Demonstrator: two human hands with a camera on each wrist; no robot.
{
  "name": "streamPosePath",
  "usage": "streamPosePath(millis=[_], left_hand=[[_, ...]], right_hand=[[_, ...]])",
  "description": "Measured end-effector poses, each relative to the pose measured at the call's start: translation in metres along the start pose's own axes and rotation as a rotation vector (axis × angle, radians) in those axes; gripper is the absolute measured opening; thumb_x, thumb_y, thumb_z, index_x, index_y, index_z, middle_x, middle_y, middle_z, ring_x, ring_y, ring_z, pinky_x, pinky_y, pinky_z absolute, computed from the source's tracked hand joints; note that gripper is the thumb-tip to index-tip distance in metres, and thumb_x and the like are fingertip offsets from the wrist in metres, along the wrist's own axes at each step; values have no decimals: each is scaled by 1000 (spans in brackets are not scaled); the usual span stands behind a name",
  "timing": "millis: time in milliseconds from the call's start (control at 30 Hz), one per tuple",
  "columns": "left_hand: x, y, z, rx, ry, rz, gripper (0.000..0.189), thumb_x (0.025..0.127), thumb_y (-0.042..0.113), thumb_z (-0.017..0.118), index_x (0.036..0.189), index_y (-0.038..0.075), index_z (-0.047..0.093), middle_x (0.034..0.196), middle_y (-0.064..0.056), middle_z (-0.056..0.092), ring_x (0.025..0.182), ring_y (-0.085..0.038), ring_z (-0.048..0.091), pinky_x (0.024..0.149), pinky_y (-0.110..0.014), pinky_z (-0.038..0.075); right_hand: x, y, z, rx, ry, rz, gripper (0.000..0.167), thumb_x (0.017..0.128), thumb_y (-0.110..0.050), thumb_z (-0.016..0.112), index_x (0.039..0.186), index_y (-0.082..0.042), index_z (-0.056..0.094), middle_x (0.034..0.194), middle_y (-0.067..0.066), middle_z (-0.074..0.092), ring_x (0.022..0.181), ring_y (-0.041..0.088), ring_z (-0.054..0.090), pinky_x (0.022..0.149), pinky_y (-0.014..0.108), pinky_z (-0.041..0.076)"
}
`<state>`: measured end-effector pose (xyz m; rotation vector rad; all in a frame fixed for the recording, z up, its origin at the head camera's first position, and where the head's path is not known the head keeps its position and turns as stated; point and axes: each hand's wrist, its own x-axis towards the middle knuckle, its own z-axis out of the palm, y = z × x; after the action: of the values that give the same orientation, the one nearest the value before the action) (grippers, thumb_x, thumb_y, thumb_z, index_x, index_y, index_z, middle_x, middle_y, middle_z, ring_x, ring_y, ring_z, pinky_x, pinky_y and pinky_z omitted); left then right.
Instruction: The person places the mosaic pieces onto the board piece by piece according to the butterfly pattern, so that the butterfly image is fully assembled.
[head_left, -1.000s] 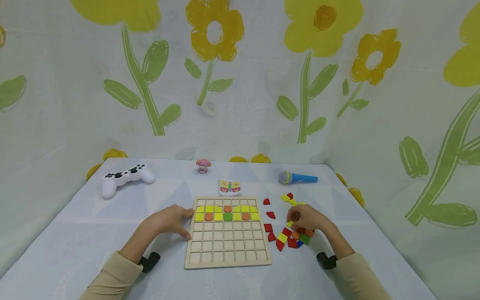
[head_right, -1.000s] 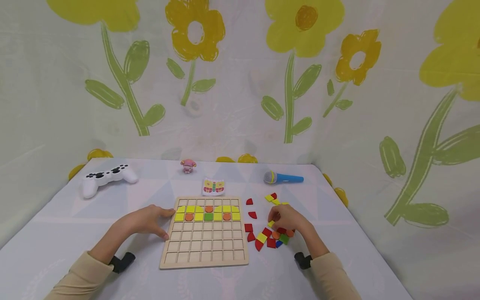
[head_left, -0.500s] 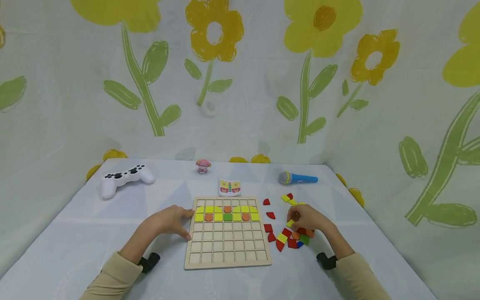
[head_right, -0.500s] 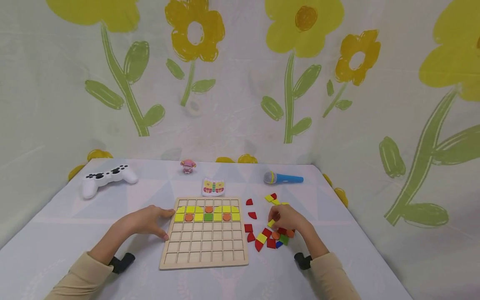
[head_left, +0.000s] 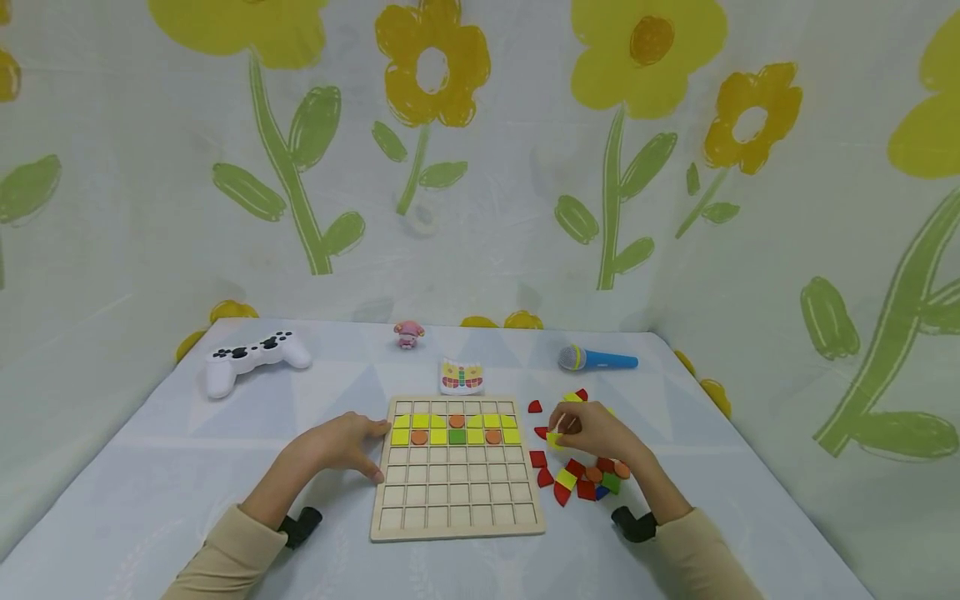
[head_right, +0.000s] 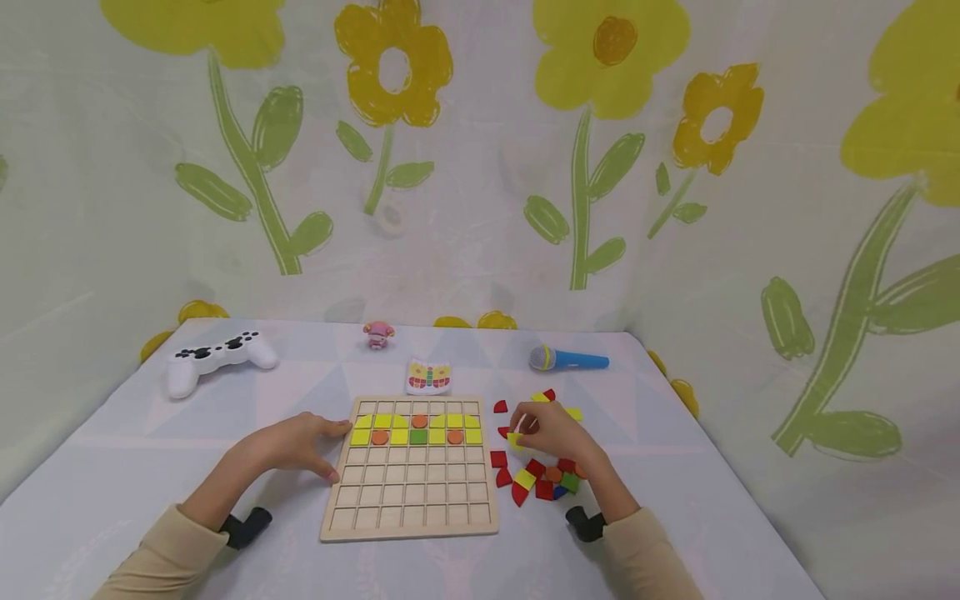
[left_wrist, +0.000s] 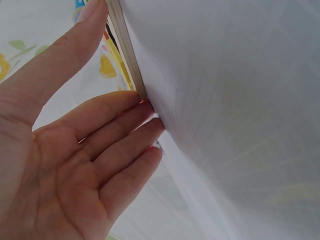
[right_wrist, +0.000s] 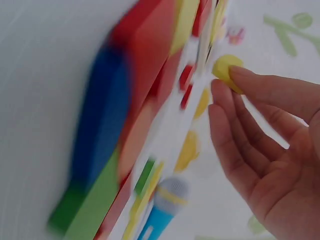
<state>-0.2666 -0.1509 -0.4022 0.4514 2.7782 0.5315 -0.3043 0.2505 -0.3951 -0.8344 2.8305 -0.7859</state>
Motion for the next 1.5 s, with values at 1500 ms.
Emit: streamPosePath(millis=[1500], left_hand=[[-3, -2, -4, -19, 13, 66, 78, 67, 31, 88, 133, 2, 57, 133, -17, 56, 122, -38, 48, 98, -54, 41]], right_hand=[[116, -155, 96, 16, -213, -225, 10, 84, -2, 72, 90, -10, 74, 83, -1, 70, 67, 1, 58, 64, 12, 48]])
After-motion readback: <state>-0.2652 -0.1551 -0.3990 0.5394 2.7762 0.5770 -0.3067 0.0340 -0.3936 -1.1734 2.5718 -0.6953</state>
